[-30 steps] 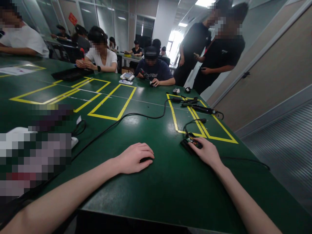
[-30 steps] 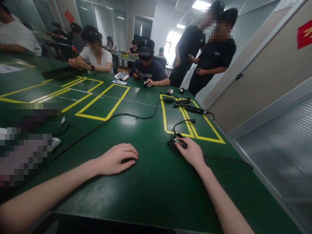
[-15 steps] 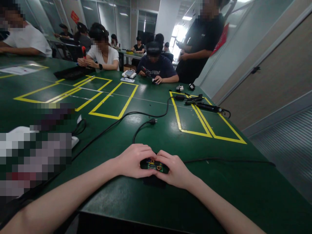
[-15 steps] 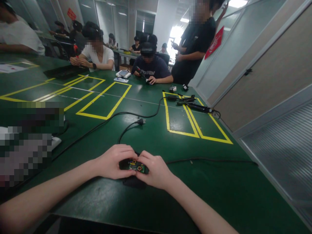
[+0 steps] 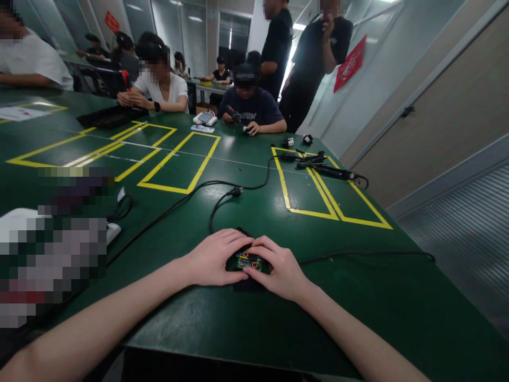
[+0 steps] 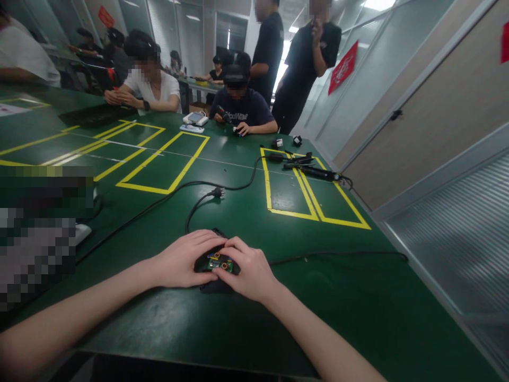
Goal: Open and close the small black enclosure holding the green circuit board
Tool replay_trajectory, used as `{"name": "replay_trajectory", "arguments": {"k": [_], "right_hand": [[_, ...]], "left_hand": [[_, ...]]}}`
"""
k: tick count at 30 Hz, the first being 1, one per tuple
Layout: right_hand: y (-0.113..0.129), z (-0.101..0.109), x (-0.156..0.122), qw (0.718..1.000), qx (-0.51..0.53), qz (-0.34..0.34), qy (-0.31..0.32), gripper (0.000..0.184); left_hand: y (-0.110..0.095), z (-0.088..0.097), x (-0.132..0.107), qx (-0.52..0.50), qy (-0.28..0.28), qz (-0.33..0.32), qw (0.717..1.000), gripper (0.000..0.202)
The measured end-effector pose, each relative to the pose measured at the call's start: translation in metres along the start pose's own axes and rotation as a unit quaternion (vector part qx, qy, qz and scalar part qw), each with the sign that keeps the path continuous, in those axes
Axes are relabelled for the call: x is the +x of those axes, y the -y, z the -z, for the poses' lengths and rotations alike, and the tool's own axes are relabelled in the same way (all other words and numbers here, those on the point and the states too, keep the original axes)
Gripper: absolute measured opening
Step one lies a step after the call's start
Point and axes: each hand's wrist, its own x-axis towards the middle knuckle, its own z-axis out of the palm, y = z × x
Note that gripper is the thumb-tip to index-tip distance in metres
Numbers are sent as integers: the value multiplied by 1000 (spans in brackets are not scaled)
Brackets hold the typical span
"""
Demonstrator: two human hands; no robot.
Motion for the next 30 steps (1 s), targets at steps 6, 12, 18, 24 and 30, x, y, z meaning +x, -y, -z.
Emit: {"name": "replay_trajectory", "arguments": {"k": [6, 12, 18, 24, 30], "right_hand": [[-5, 1, 2, 1000, 9, -7, -20, 19], [-9, 2, 3, 999, 35, -14, -27, 17], [-3, 6, 4, 998, 35, -36, 25, 32], [-5, 6, 4, 998, 28, -42, 22, 26], [-12, 7, 7, 999, 22, -42, 9, 23]], "left_hand": [[3, 1, 0, -16, -6, -15, 1000, 78], [4, 1, 1, -12, -6, -14, 1000, 74], [5, 1, 3, -9, -22, 13, 1000, 30], [6, 1, 2, -6, -29, 13, 999, 29], [6, 1, 3, -13, -35, 20, 999, 28]]}}
